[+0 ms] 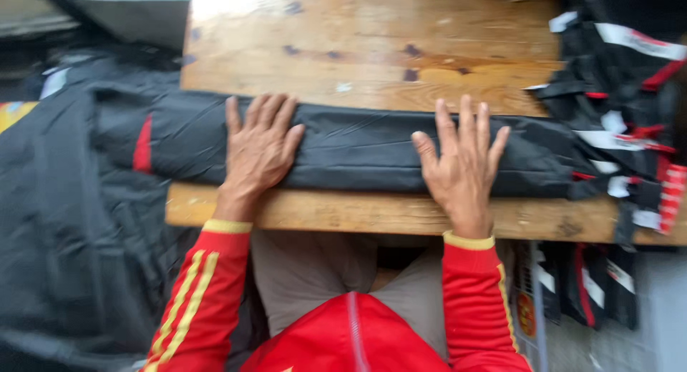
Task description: The person folds a black and red textile item on a wooden table, smoothing it out with their hands before rolling it up and securing it into its own pouch.
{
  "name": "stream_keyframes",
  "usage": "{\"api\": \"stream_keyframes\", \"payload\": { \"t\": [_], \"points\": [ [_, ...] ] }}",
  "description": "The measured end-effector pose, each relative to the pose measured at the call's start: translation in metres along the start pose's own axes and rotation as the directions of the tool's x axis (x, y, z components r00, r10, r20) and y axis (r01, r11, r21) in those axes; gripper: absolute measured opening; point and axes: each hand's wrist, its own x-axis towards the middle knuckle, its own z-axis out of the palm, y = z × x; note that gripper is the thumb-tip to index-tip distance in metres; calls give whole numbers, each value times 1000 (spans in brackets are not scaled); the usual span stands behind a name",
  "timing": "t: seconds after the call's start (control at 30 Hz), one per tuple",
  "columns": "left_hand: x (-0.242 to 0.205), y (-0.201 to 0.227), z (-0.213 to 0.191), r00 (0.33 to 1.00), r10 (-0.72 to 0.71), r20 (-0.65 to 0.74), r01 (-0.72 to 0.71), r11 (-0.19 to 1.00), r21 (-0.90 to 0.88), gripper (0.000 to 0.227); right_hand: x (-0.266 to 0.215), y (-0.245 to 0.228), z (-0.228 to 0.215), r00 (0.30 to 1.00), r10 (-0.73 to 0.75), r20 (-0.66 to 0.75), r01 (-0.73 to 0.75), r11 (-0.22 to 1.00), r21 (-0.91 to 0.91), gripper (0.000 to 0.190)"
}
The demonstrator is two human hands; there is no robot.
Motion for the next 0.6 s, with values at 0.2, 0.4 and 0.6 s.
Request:
{"api": "stream_keyframes", "payload": {
  "t": [0.2, 0.4, 0.6],
  "points": [
    [-1, -30, -10, 999, -29, -12, 30, 998, 51, 41, -3, 12, 30, 989, 89, 119, -86, 996, -34, 62],
    [-2, -80, -55, 777, -528, 343, 576, 816, -50, 79, -2, 14, 32, 986, 101, 129, -100, 995, -15, 63],
    [-1, -83, -45, 797, -538, 276, 587, 798, -140, 82, -3, 10, 38, 997, -46, -63, 36, 988, -152, 52]
  ]
}}
